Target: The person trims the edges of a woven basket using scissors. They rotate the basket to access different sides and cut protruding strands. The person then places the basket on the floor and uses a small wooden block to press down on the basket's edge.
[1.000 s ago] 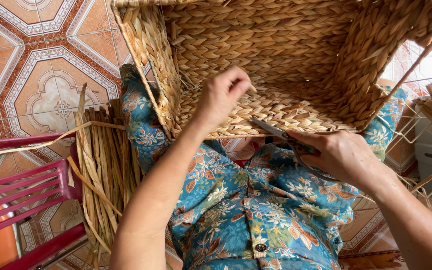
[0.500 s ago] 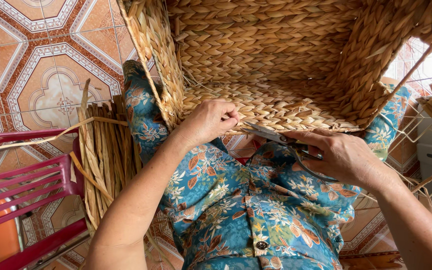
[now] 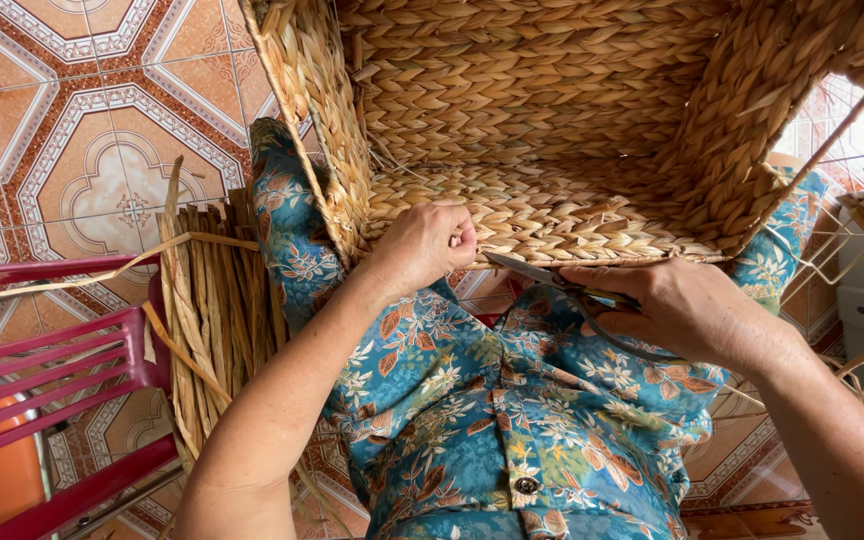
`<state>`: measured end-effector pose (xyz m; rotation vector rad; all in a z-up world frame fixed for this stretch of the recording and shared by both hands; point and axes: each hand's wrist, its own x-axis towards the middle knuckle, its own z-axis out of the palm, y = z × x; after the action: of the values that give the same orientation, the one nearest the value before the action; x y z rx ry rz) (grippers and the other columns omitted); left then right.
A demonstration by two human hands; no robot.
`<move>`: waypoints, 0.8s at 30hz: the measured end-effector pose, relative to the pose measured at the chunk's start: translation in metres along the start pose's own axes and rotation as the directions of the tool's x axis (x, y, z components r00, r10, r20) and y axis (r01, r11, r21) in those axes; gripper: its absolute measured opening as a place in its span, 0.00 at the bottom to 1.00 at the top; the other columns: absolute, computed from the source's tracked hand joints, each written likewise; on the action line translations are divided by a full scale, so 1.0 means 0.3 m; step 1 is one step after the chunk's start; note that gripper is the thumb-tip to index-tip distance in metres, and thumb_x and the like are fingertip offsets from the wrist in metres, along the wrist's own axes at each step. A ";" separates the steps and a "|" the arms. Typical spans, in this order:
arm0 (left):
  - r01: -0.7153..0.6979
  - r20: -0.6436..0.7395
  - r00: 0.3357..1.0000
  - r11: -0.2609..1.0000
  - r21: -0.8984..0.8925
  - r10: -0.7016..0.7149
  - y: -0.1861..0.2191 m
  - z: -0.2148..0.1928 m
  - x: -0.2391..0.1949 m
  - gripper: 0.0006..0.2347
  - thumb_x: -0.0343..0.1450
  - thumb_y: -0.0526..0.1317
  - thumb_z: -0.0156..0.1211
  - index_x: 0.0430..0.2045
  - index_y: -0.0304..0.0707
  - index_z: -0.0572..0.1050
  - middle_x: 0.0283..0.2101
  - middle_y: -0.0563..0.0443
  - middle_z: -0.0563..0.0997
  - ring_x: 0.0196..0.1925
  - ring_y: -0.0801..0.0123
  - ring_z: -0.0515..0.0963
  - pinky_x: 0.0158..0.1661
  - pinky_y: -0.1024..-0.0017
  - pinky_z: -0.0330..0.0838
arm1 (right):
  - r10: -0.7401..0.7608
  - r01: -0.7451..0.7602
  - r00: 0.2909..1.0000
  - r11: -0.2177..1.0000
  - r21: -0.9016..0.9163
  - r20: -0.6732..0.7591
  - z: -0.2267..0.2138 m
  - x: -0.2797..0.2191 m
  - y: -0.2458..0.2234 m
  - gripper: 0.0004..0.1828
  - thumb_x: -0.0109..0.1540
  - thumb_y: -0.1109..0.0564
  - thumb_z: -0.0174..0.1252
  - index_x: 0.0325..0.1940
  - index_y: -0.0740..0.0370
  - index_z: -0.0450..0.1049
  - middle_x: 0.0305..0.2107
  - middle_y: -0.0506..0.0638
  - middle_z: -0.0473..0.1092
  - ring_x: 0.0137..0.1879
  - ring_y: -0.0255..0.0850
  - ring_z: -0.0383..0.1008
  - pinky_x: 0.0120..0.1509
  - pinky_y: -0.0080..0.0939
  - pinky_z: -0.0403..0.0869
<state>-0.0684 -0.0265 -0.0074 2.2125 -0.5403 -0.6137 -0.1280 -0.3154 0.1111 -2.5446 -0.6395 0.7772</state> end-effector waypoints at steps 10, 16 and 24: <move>-0.162 -0.155 0.973 0.984 0.075 0.172 0.019 0.021 -0.054 0.04 0.67 0.35 0.63 0.25 0.38 0.73 0.30 0.50 0.77 0.33 0.62 0.81 0.37 0.62 0.78 | 0.327 -0.245 0.893 0.930 -0.275 0.310 -0.059 0.082 -0.072 0.37 0.60 0.36 0.57 0.74 0.20 0.60 0.21 0.58 0.76 0.28 0.50 0.79 0.41 0.52 0.80; -0.183 -0.120 0.972 0.974 0.136 0.200 0.041 0.013 -0.063 0.05 0.70 0.36 0.63 0.28 0.37 0.73 0.32 0.49 0.76 0.36 0.62 0.81 0.38 0.63 0.79 | 0.199 -0.183 0.975 0.973 -0.143 0.103 0.002 0.029 -0.091 0.35 0.58 0.37 0.60 0.71 0.32 0.66 0.20 0.57 0.75 0.24 0.50 0.77 0.32 0.53 0.78; -0.241 -0.084 0.960 0.939 0.247 0.268 0.079 -0.004 -0.082 0.07 0.72 0.42 0.64 0.33 0.37 0.82 0.34 0.49 0.76 0.38 0.63 0.80 0.42 0.64 0.79 | 0.527 -0.504 0.823 0.850 -0.156 0.210 -0.021 -0.165 0.001 0.37 0.57 0.32 0.62 0.71 0.20 0.63 0.24 0.50 0.77 0.26 0.44 0.81 0.34 0.46 0.81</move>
<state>-0.0916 -0.0270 0.0177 2.3273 -0.8597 -0.2940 -0.1607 -0.3433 0.1361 -2.7649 -0.0305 1.2870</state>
